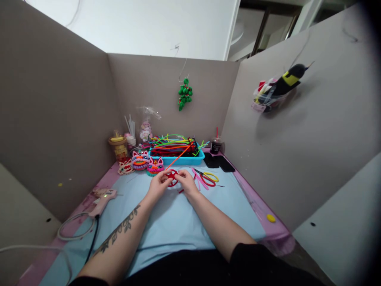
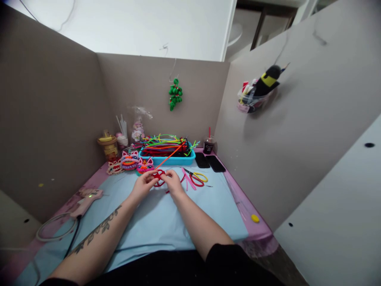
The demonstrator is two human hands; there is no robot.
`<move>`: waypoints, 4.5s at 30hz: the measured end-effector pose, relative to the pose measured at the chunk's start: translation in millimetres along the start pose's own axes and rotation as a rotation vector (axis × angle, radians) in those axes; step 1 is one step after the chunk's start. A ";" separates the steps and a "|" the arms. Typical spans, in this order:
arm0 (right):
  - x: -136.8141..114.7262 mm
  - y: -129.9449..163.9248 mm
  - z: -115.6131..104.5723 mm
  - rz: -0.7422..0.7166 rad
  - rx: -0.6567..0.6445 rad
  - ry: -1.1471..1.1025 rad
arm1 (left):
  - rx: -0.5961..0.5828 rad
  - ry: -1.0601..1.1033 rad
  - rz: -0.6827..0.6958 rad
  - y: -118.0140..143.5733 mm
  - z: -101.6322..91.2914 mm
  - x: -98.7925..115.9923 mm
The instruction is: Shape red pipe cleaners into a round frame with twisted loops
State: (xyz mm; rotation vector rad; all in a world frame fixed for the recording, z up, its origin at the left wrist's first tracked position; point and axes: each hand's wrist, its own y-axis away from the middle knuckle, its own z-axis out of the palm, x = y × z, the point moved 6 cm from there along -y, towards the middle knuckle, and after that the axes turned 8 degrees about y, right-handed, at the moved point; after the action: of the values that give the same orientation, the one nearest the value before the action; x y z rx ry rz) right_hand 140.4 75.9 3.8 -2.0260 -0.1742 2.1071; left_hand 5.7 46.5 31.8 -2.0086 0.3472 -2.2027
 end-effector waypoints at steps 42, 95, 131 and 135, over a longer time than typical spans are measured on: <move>-56.9 19.2 2.5 -0.647 -0.172 0.775 | 0.107 0.134 -0.175 -0.1 -8.9 -5.2; -61.6 36.7 10.5 -0.703 0.185 0.841 | 0.218 0.124 0.059 0.2 -13.3 -5.1; -24.5 4.3 4.2 -0.282 -0.194 0.400 | -0.012 -0.004 0.034 2.3 -3.2 7.1; -29.4 8.8 5.5 -0.332 -0.186 0.505 | 0.008 -0.095 0.056 4.0 -4.9 8.4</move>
State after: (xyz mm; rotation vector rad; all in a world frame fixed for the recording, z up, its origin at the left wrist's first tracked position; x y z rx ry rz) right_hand 135.1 60.8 30.6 -2.3632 -0.5894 1.3825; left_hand -0.2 40.8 38.4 -2.0650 0.3772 -2.0640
